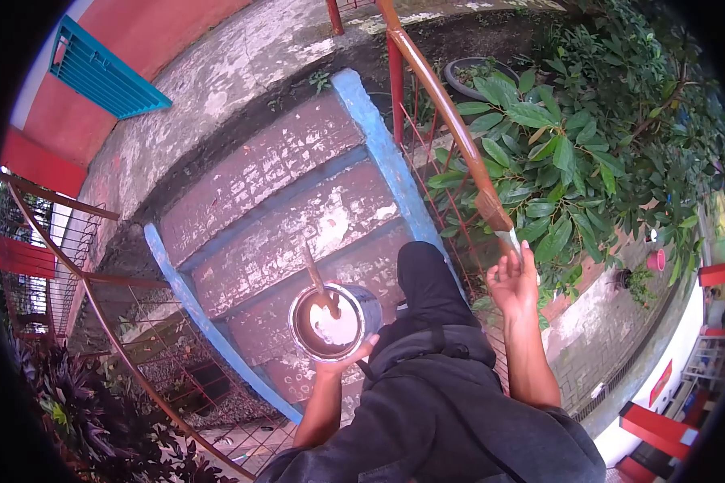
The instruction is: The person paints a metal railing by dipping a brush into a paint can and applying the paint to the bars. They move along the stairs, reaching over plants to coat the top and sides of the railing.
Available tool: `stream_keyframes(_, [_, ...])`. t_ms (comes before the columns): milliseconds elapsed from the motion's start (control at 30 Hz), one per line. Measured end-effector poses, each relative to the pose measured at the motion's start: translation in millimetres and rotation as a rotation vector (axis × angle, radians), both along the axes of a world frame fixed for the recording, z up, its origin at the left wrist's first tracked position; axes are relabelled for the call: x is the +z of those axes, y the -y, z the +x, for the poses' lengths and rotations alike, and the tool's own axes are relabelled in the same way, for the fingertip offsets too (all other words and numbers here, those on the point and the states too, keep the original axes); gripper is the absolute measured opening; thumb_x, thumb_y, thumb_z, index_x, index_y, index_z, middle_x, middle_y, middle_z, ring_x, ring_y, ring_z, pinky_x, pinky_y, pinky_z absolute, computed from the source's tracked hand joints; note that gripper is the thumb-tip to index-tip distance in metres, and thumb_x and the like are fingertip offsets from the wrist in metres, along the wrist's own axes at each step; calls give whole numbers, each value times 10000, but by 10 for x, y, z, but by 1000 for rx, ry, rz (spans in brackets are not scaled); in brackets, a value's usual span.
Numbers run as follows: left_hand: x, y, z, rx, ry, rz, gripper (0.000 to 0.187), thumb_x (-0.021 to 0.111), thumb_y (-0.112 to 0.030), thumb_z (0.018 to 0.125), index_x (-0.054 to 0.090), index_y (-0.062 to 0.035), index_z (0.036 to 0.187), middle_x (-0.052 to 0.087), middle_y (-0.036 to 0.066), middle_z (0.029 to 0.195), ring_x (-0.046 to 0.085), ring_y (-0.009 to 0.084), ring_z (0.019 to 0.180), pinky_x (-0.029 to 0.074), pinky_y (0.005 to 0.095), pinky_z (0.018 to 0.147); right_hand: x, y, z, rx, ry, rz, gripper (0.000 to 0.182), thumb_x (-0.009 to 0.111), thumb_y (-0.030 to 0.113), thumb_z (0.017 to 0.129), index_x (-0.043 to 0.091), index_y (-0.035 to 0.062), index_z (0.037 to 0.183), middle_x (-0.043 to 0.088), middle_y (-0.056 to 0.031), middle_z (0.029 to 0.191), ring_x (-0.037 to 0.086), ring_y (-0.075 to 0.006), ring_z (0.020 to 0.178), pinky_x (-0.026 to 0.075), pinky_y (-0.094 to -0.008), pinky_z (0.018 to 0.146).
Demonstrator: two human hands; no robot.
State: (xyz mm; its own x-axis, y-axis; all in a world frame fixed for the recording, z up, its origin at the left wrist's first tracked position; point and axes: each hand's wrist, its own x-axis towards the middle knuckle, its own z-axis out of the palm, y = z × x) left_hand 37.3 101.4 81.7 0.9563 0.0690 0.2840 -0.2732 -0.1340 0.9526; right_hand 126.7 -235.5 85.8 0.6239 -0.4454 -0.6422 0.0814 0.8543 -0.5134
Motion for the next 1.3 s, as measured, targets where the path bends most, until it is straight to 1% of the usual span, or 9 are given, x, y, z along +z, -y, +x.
stream_keyframes(100, [-246, -171, -50, 21, -291, 53, 539, 935, -172, 749, 649, -47, 1189, 689, 11, 1060, 655, 148, 954, 537, 315, 841, 144, -64, 98, 38, -10, 229, 396, 879, 272, 868, 614, 128, 1125, 605, 16, 1026, 569, -145, 890, 461, -322, 730])
stream_keyframes(233, [22, -138, 145, 74, -148, -65, 525, 940, -152, 743, 660, -39, 1172, 696, 1, 1054, 656, 128, 948, 540, 301, 830, 160, -164, 320, 58, 187, 390, 304, 857, 208, 891, 622, 29, 962, 588, -6, 789, 547, -117, 682, 453, -275, 644])
stream_keyframes(333, [-133, -255, 230, 98, -320, -97, 522, 944, -136, 733, 666, -37, 1164, 698, 1, 1047, 658, 123, 948, 538, 293, 843, 124, -134, 567, 120, 344, 406, 241, 830, 157, 914, 628, 38, 968, 611, -14, 825, 558, -99, 682, 469, -249, 645])
stream_keyframes(467, [32, -228, 685, 145, -90, -54, 811, 955, -138, 667, 550, -22, 1360, 638, 44, 1236, 627, 162, 1084, 524, 318, 915, 386, -169, 1224, 77, 400, 319, 198, 811, 113, 926, 630, 47, 971, 633, -22, 856, 581, -100, 730, 500, -238, 661])
stream_keyframes(600, [-118, -444, 1145, 45, -395, 114, 965, 947, -136, 644, 449, -19, 1462, 572, 80, 1328, 562, 196, 1217, 492, 362, 1016, 516, -145, 2078, -28, 441, 124, 217, 821, 93, 916, 637, 58, 1023, 642, -29, 926, 597, -118, 829, 536, -256, 712])
stream_keyframes(633, [-11, -336, 1319, 74, -142, -36, 1009, 931, -123, 642, 399, -22, 1494, 549, 90, 1360, 554, 224, 1247, 490, 388, 1038, 550, -125, 2326, -47, 475, 115, 230, 823, 90, 914, 635, 53, 1042, 638, -35, 951, 595, -121, 831, 537, -261, 722])
stream_keyframes(800, [471, -119, 2315, -35, 22, -3, 1157, 933, -164, 605, 287, -41, 1557, 473, 120, 1445, 505, 275, 1355, 489, 443, 1098, 726, -39, 3504, -81, 557, 136, 218, 794, 91, 943, 634, 35, 1079, 632, -50, 998, 597, -126, 834, 540, -273, 752])
stream_keyframes(900, [617, 65, 2890, -5, 200, -120, 1273, 953, -285, 596, 184, -86, 1591, 397, 155, 1499, 462, 370, 1407, 479, 518, 1135, 834, 2, 4080, -84, 508, -135, 211, 757, 190, 987, 637, 37, 1070, 661, -44, 945, 636, -128, 798, 548, -292, 760])
stream_keyframes(1300, [1783, 455, 4180, 51, 242, 151, 1285, 940, -461, 607, 199, -45, 1571, 389, 172, 1467, 460, 418, 1369, 471, 550, 1074, 952, 200, 5439, 110, 239, -94, 175, 750, 189, 974, 669, 36, 950, 693, -61, 883, 701, -163, 737, 589, -291, 667])
